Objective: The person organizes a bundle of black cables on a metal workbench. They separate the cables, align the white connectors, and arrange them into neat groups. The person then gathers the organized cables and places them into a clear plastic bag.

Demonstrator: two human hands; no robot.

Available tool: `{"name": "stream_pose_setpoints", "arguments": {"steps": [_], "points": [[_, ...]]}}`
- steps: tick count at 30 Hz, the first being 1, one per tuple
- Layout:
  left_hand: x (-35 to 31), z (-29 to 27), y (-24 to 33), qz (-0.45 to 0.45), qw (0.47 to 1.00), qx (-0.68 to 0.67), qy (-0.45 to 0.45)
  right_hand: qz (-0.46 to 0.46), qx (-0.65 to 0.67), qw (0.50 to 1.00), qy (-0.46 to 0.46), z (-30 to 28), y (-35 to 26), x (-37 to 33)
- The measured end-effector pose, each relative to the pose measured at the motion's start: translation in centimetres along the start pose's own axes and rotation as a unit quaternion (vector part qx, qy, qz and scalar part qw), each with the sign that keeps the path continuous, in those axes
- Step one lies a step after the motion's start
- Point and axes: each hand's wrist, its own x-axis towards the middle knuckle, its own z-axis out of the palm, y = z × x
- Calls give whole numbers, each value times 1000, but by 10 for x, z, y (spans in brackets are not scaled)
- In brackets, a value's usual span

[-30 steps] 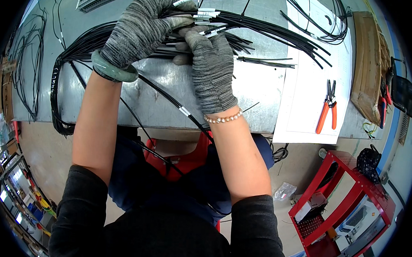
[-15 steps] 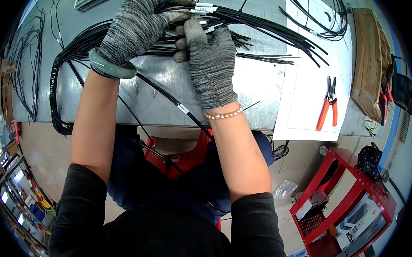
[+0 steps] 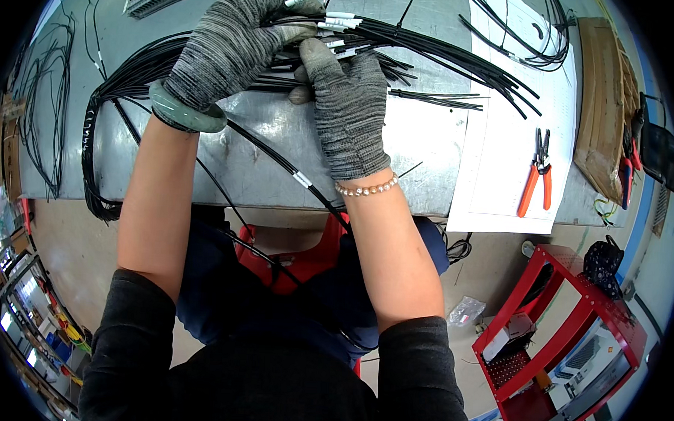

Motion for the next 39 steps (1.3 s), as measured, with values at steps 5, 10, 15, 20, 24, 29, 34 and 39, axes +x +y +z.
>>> {"name": "stream_pose_setpoints", "arguments": {"steps": [5, 10, 15, 20, 24, 29, 34, 39], "points": [[2, 3, -5, 39, 999, -8, 20, 6, 7, 1000, -9, -1, -1, -1], [1, 1, -2, 1, 1000, -23, 5, -9, 19, 999, -33, -4, -3, -1], [0, 11, -28, 8, 1000, 9, 21, 0, 30, 999, -40, -5, -2, 0], [-1, 12, -24, -22, 998, 56, 22, 34, -6, 999, 14, 3, -7, -2], [2, 1, 4, -32, 999, -33, -12, 21, 12, 1000, -1, -2, -6, 0], [2, 7, 4, -57, 996, -60, -25, 24, 6, 1000, -4, -1, -6, -1], [0, 5, 1, -31, 995, -96, -2, -14, 1, 1000, -6, -6, 3, 9], [-2, -3, -10, -65, 948, -311, -9, 15, 196, 961, -195, -21, -14, 6]]}}
